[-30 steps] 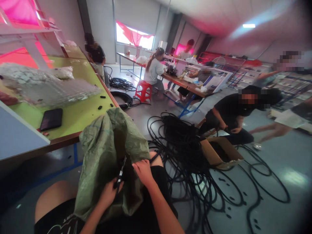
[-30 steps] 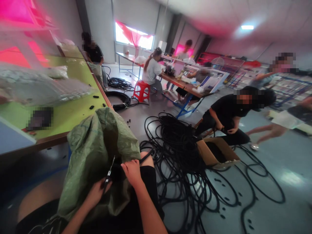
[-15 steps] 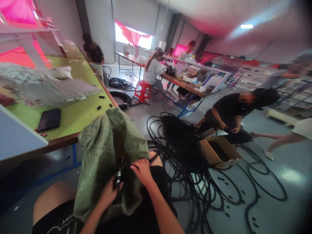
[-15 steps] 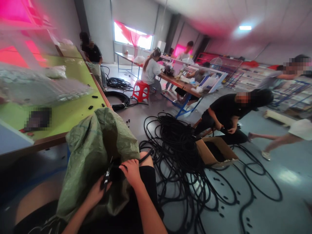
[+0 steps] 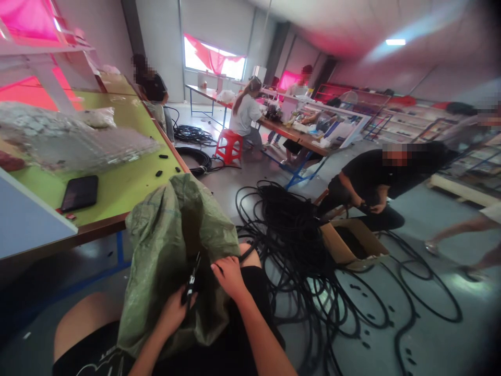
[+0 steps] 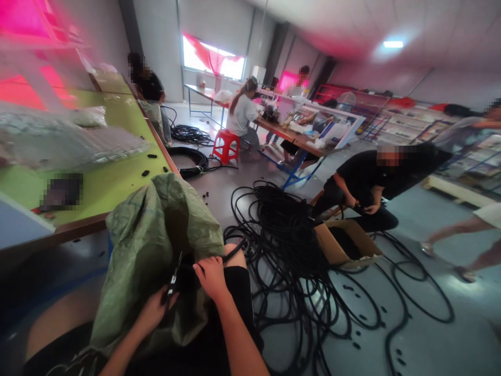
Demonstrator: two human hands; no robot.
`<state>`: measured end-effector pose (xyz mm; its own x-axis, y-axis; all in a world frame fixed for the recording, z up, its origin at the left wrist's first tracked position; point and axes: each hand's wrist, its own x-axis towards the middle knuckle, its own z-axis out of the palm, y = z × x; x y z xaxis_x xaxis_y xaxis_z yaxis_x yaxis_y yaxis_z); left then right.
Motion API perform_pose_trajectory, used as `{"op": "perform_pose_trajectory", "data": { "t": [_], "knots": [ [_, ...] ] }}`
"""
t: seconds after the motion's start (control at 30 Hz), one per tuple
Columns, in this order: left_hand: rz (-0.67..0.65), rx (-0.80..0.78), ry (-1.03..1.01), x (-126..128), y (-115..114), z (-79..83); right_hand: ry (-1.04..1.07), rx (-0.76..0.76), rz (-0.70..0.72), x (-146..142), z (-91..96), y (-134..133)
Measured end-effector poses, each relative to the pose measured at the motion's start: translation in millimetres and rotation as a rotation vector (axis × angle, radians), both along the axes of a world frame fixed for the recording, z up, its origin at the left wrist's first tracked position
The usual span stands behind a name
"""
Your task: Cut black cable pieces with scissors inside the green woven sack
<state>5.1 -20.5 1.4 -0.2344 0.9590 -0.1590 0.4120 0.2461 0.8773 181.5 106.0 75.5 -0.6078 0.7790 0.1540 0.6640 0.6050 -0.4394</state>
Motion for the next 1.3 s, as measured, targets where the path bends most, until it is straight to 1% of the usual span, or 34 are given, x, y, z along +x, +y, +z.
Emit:
{"op": "perform_pose_trajectory", "data": {
  "t": [0.07, 0.1, 0.23, 0.33, 0.47, 0.6, 0.7, 0.87, 0.97, 1.13, 1.2, 1.3],
  "knots": [
    [-0.031, -0.035, -0.02, -0.3, -0.6, -2.3, -0.001, -0.007, -0.002, -0.3, -0.1, 0.7],
    [-0.02, -0.032, -0.018, -0.5, -0.6, -3.9, 0.0, -0.008, -0.004, -0.4, 0.2, 0.9],
    [0.093, 0.029, 0.043, -2.7, 0.9, -11.1, 0.0, -0.009, 0.0, -0.9, 2.2, 0.5],
    [0.089, 0.023, 0.053, -4.1, 1.6, -13.5, -0.014, -0.012, 0.008, -0.7, 2.5, -0.2],
    [0.048, -0.026, 0.032, -3.0, 0.7, -10.2, -0.015, -0.021, 0.008, -0.1, 2.2, -0.3],
    [0.039, -0.045, 0.031, -1.1, 1.0, -4.1, -0.011, -0.012, 0.007, 0.1, 1.8, -0.3],
    [0.032, -0.048, 0.035, -1.0, 1.2, -0.3, -0.015, 0.0, 0.001, -0.2, -0.6, -0.1],
    [0.005, -0.098, 0.003, -2.1, -0.1, 4.4, -0.026, 0.015, -0.01, -0.9, -5.2, 1.0],
    [0.012, -0.094, -0.009, -1.8, 0.0, 3.9, -0.028, 0.022, -0.008, -0.9, -4.9, 1.3],
    [0.061, -0.007, 0.025, -0.8, 1.0, -3.9, -0.048, 0.017, 0.004, -0.2, -2.9, 0.3],
    [0.035, -0.011, 0.013, -1.0, 0.7, -5.6, -0.048, 0.014, 0.007, -0.1, -3.2, 0.2],
    [0.003, -0.058, -0.009, -1.7, 0.0, -4.7, -0.048, 0.013, -0.004, -0.3, -3.9, 0.6]
  ]
}}
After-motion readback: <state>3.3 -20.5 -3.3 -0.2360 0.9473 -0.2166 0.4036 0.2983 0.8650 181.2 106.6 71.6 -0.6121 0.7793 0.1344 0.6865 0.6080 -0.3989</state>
